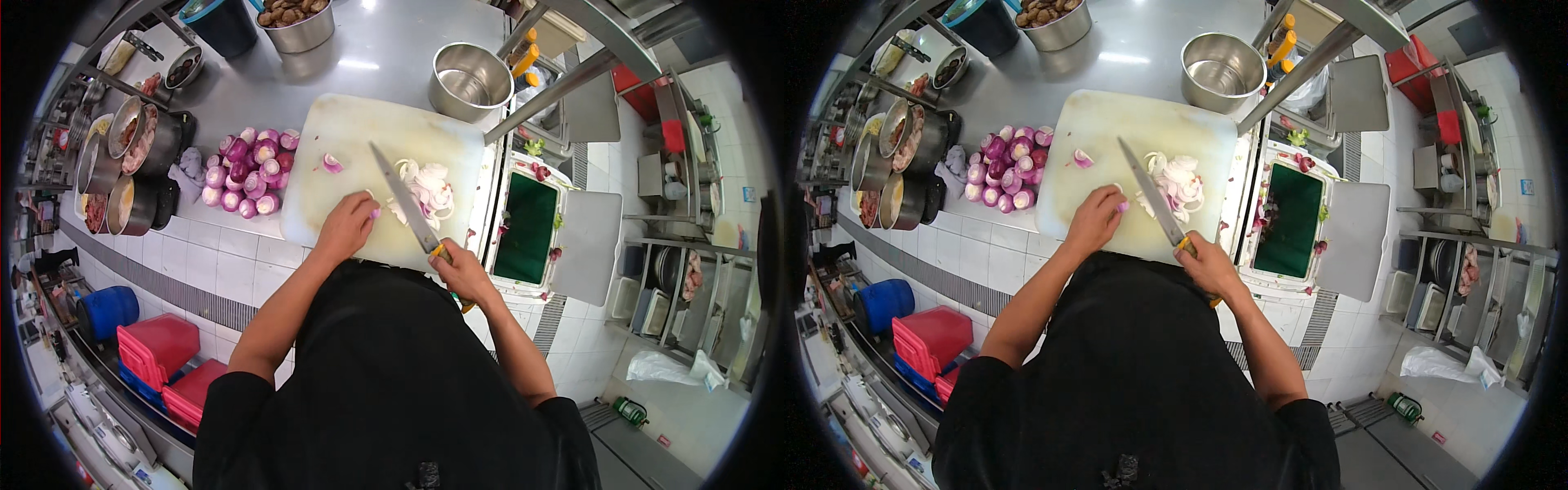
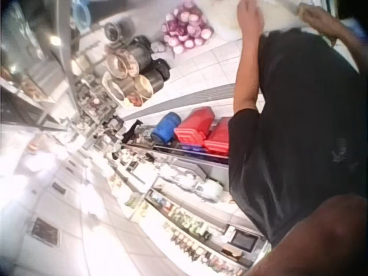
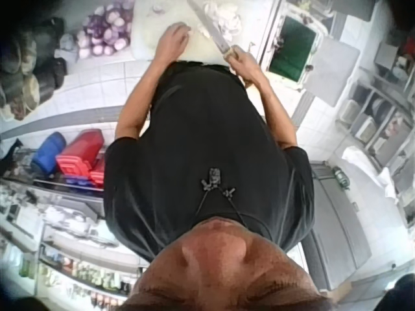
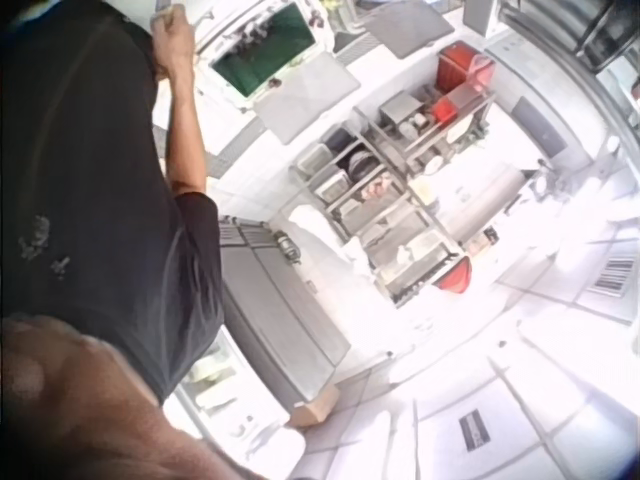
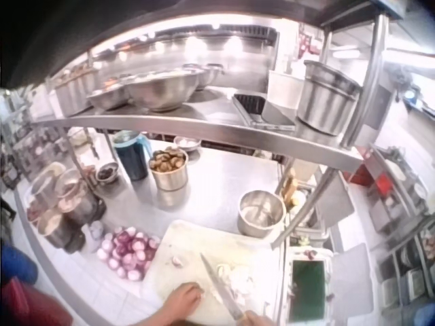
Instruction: Slice red onions on a cutting board using a chef's knife in a commercial kitchen.
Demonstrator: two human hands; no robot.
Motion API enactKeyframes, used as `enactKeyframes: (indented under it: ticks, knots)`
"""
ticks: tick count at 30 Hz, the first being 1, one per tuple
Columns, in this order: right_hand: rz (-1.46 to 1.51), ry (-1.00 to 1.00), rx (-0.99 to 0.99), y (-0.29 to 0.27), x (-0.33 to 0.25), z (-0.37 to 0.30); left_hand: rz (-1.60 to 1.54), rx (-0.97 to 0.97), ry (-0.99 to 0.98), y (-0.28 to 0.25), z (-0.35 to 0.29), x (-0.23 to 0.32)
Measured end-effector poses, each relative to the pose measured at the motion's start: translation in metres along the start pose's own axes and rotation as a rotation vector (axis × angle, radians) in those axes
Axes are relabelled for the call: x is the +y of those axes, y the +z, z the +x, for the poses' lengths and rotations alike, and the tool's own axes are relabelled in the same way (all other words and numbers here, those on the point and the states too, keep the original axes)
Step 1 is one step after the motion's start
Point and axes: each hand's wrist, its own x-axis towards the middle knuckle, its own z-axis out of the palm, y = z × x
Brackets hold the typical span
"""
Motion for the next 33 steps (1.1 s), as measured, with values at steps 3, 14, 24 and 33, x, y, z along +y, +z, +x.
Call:
enactKeyframes:
  ticks: [3,14,24,33]
  knots:
    - [-0.162,-0.027,-0.018,0.009,0.000,0.005,-0.065,0.040,0.109,-0.009,-0.016,0.014]
    - [-0.531,-0.088,0.090,0.002,-0.048,0.017,-0.218,-0.073,-0.044,0.013,0.017,0.041]
    - [-0.537,-0.199,0.214,0.017,-0.033,0.033,-0.198,-0.089,0.003,0.025,0.029,0.040]
    - [-0.579,-0.132,0.200,0.012,-0.047,0.032,-0.175,-0.050,0.016,0.030,0.026,0.039]
